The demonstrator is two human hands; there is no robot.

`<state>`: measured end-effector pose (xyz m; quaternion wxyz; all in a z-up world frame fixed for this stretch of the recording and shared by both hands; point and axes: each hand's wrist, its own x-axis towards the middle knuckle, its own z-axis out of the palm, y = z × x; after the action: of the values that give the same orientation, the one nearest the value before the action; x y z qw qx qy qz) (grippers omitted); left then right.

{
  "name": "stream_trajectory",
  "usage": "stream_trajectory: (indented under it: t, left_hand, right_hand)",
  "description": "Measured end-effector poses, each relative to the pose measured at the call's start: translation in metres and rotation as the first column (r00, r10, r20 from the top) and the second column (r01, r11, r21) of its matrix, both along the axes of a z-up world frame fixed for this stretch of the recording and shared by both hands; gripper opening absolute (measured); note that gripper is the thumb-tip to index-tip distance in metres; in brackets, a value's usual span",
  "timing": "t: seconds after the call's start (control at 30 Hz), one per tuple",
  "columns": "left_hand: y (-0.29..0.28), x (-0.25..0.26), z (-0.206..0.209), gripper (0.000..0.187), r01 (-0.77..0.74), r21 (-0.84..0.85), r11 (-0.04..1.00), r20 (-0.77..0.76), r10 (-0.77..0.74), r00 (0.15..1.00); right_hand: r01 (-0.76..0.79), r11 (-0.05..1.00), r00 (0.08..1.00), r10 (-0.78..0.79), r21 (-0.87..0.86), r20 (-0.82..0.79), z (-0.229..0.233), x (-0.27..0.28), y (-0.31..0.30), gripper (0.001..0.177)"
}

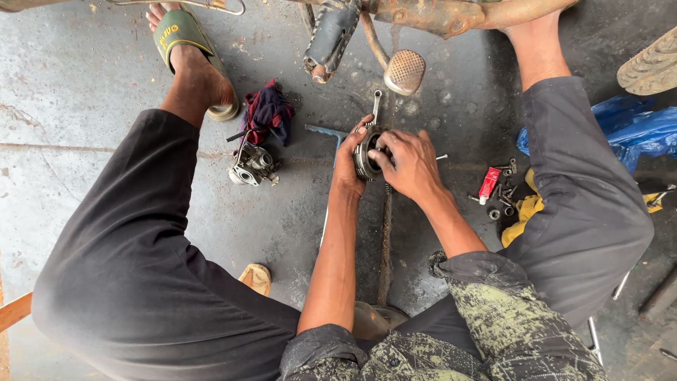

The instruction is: The recorder is disassembling and working on the clutch assembly of a motorcycle engine.

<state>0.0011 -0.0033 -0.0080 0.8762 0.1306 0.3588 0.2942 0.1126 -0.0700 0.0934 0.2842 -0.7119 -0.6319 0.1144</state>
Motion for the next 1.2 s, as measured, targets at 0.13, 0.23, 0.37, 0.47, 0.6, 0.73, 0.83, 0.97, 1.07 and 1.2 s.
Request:
stream_trajectory:
  t: [0.13, 0.23, 0.37, 0.47, 0.6, 0.73, 0.83, 0.97, 1.07, 1.2]
  left_hand:
    - [0.002, 0.001, 0.014, 0.061, 0.037, 0.028, 0.999, -0.061, -0.035, 0.998]
    - [0.001, 0.002, 0.017, 0.06, 0.054, 0.045, 0.997, -0.063, -0.051, 0.997]
    - [0.002, 0.001, 0.017, 0.061, 0.034, -0.032, 0.999, -0.109, -0.037, 0.993]
    - [0.003, -0.003, 0.003, 0.061, -0.006, -0.043, 0.999, -0.031, 0.005, 1.0]
    - [0.004, -0.004, 0.007, 0.062, -0.021, -0.06, 0.998, -0.022, 0.02, 1.0]
    - [0.004, -0.001, 0.012, 0.06, 0.009, -0.043, 0.999, -0.054, -0.012, 0.998]
    - [-0.001, 0.0, 0.008, 0.06, 0.029, -0.039, 0.999, 0.006, -0.029, 1.0]
    - [0.0, 0.0, 0.015, 0.059, 0.04, -0.031, 0.999, 0.009, -0.039, 0.999]
    - [0.001, 0.002, 0.01, 0.059, 0.018, -0.031, 0.999, 0.012, -0.018, 1.0]
    - [0.002, 0.0, 0.018, 0.058, 0.014, -0.05, 0.999, 0.041, -0.012, 0.999]
  right_hand:
    - [0.046, 0.999, 0.997, -0.045, -0.006, 0.059, -0.032, 0.001, -0.003, 0.034]
    - [0.179, 0.924, 0.98, -0.197, -0.339, -0.02, -0.032, 0.005, -0.003, 0.038]
    - [0.201, 0.87, 0.969, -0.244, -0.45, -0.041, -0.009, 0.02, -0.006, 0.035]
    - [0.067, 0.962, 0.975, -0.12, -0.265, -0.189, -0.006, 0.025, -0.008, 0.023]
    - [0.047, 0.955, 0.98, -0.101, -0.294, -0.171, -0.003, 0.02, -0.007, 0.024]
    - [0.073, 0.958, 0.984, -0.114, -0.276, -0.134, -0.027, 0.022, -0.011, 0.012]
    - [0.169, 0.944, 0.981, -0.187, -0.283, -0.04, -0.026, 0.024, -0.013, 0.01]
    - [0.136, 0.928, 0.985, -0.164, -0.346, -0.052, -0.008, 0.02, -0.01, 0.018]
    - [0.141, 0.931, 0.984, -0.17, -0.337, -0.057, -0.018, 0.016, -0.01, 0.016]
    - [0.227, 0.892, 0.974, -0.215, -0.39, 0.075, -0.029, 0.011, -0.011, 0.018]
